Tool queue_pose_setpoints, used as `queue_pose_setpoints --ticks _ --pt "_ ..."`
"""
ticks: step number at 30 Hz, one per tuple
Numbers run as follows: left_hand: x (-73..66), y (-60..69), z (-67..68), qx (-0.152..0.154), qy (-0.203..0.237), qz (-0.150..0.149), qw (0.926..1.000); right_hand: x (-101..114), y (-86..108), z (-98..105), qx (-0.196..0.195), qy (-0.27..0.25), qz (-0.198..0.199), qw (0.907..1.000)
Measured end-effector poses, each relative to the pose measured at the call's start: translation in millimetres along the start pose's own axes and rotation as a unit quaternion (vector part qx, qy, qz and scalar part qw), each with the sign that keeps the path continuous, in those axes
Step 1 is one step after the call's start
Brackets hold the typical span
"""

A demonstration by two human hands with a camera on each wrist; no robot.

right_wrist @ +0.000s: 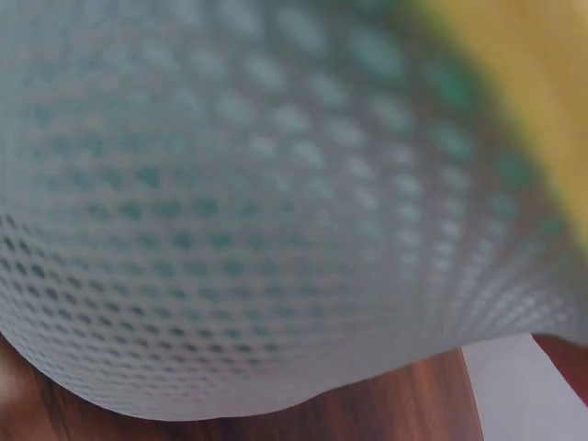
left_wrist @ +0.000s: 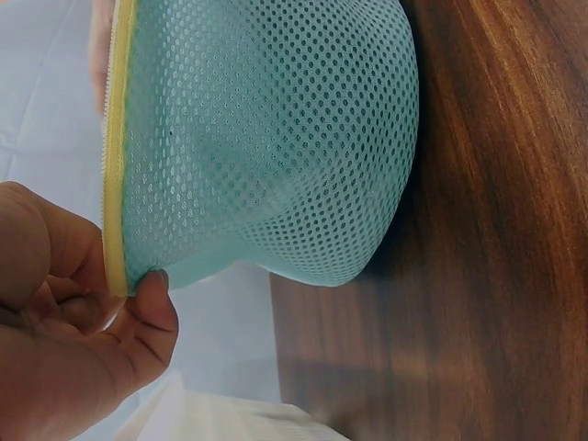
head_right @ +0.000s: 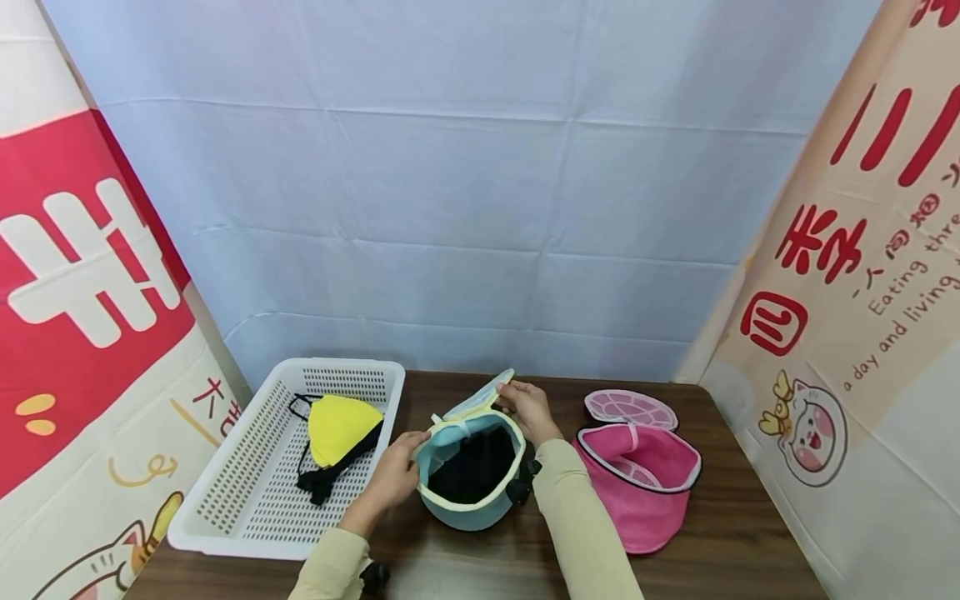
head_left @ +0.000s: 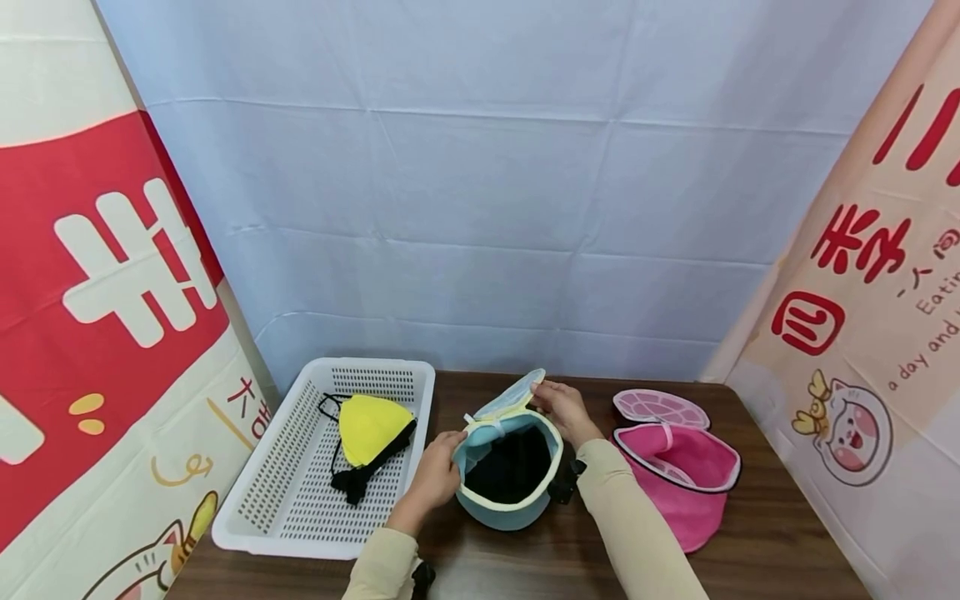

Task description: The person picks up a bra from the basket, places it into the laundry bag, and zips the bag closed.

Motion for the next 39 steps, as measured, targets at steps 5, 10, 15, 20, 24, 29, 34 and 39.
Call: queue_pose_setpoints --ticks 5,10,15,20,24,29,34,39 --pt "-1.2 -0.9 -1.5 0.002 0.002 -0.004 1.0 5 3.0 4 -0.031 0.032 -0.008 0.999" --pt "-1.4 -1.3 -0.2 -0.001 0.0 -0.006 1.0 12 4.6 6 -0.06 0.105 0.007 0.9926" --pt "-0.1 -1.1 0.7 -0.003 0.0 -0.005 1.0 15 6.8 5 -0.068 0.133 0.018 0.9885" --pt "0.4 0.4 1.7 -0.011 0.013 -0.005 0.9998 15 14.0 4 -0.073 0.128 0.029 0.9886" --pt "3.3 1.0 7.5 -0.042 0.027 0.009 0.9987 18 22.3 2 -0.064 0.142 0.057 0.9862" --pt "6.2 0.8 13.0 -0.058 0.02 0.012 0.998 24 30.0 5 -0.07 0.138 0.08 0.9847" --pt "11.0 0.7 12.1 -0.047 0.011 0.023 0.9986 25 33.9 6 -0.058 0.124 0.076 0.9877" --pt "12.3 0.1 12.6 -0.035 0.014 0.021 0.9991 29 38.9 6 -0.044 0.113 0.095 0.9881"
Point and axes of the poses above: each hand's wrist, its own y-axis away from the middle knuckle, its own z-axis out of the back of the hand, x = y × z, the point moved 6 cm from there along -y, towards the middle knuckle, and after that the axes turned 14 degrees about -y, right-handed, at the moved point
